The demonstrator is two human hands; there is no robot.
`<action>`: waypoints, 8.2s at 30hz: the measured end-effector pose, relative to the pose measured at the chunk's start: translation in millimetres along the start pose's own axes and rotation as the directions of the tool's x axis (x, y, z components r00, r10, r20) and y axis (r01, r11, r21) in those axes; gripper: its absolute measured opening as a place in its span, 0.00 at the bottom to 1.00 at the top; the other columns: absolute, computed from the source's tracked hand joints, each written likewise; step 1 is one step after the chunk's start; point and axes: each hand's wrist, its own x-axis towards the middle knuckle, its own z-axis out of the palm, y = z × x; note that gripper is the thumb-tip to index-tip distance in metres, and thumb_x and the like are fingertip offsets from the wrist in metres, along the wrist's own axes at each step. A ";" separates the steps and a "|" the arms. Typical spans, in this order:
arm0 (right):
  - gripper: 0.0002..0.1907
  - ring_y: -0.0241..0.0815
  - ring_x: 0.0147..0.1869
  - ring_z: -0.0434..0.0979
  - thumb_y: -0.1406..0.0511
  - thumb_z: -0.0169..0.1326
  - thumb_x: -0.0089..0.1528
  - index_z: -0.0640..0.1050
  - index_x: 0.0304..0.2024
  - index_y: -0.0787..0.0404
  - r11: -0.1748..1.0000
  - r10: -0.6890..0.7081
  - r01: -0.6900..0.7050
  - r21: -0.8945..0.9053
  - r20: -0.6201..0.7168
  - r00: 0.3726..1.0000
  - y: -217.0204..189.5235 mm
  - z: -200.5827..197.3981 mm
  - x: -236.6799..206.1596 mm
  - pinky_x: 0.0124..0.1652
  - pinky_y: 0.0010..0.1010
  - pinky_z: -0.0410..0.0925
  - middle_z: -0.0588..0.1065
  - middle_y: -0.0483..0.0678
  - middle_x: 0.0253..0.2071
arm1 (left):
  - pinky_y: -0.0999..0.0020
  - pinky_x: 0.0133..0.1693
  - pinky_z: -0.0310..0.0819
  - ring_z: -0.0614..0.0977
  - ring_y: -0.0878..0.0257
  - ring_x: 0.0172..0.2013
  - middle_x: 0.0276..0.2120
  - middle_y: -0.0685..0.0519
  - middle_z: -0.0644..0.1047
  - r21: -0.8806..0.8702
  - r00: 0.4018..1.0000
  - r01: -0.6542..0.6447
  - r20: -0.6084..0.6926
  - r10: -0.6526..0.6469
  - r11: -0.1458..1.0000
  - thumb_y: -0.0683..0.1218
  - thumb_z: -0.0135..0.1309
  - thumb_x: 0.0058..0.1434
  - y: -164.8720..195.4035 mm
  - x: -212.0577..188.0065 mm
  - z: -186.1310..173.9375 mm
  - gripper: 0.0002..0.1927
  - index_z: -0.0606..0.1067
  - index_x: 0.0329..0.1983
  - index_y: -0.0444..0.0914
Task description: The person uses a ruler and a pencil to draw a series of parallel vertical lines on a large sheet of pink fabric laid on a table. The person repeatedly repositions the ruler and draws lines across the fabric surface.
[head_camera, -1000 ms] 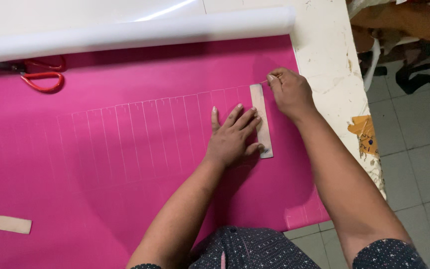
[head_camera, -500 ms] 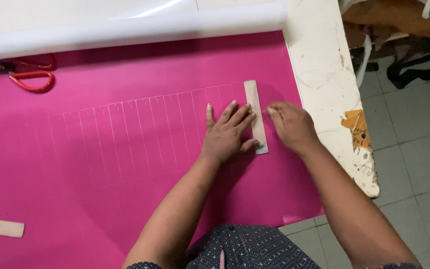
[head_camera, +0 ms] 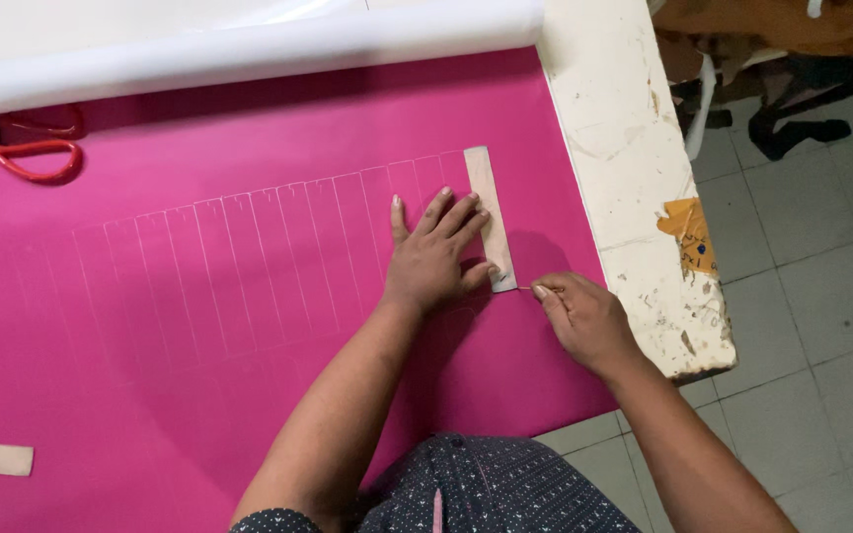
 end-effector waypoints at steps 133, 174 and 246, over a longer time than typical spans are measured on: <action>0.13 0.40 0.45 0.84 0.62 0.51 0.70 0.80 0.47 0.65 0.954 0.029 0.003 0.299 -0.102 0.994 12.6 10.5 200.9 0.47 0.31 0.75 0.82 0.51 0.40 | 0.29 0.68 0.22 0.48 0.54 0.75 0.75 0.64 0.55 0.006 1.000 -0.011 -0.001 0.011 1.000 0.75 0.45 0.58 21.6 26.7 9.9 0.43 0.59 0.74 0.57; 0.11 0.49 0.43 0.83 0.63 0.52 0.68 0.81 0.44 0.64 0.997 0.054 -0.048 0.055 -0.105 0.993 21.7 -15.4 1.6 0.43 0.37 0.74 0.81 0.54 0.41 | 0.30 0.68 0.21 0.45 0.52 0.75 0.75 0.63 0.53 0.023 0.997 0.002 0.079 -0.004 1.000 0.71 0.46 0.59 31.2 27.6 -2.9 0.41 0.56 0.74 0.57; 0.29 0.47 0.48 0.73 0.64 0.66 0.57 0.77 0.62 0.53 0.979 -0.205 0.204 0.028 0.115 0.972 109.6 -44.2 57.4 0.49 0.35 0.69 0.69 0.50 0.46 | 0.28 0.67 0.22 0.53 0.54 0.74 0.74 0.64 0.58 -0.018 0.993 0.007 -0.117 -0.009 1.000 0.69 0.48 0.62 80.6 52.0 34.2 0.36 0.63 0.73 0.56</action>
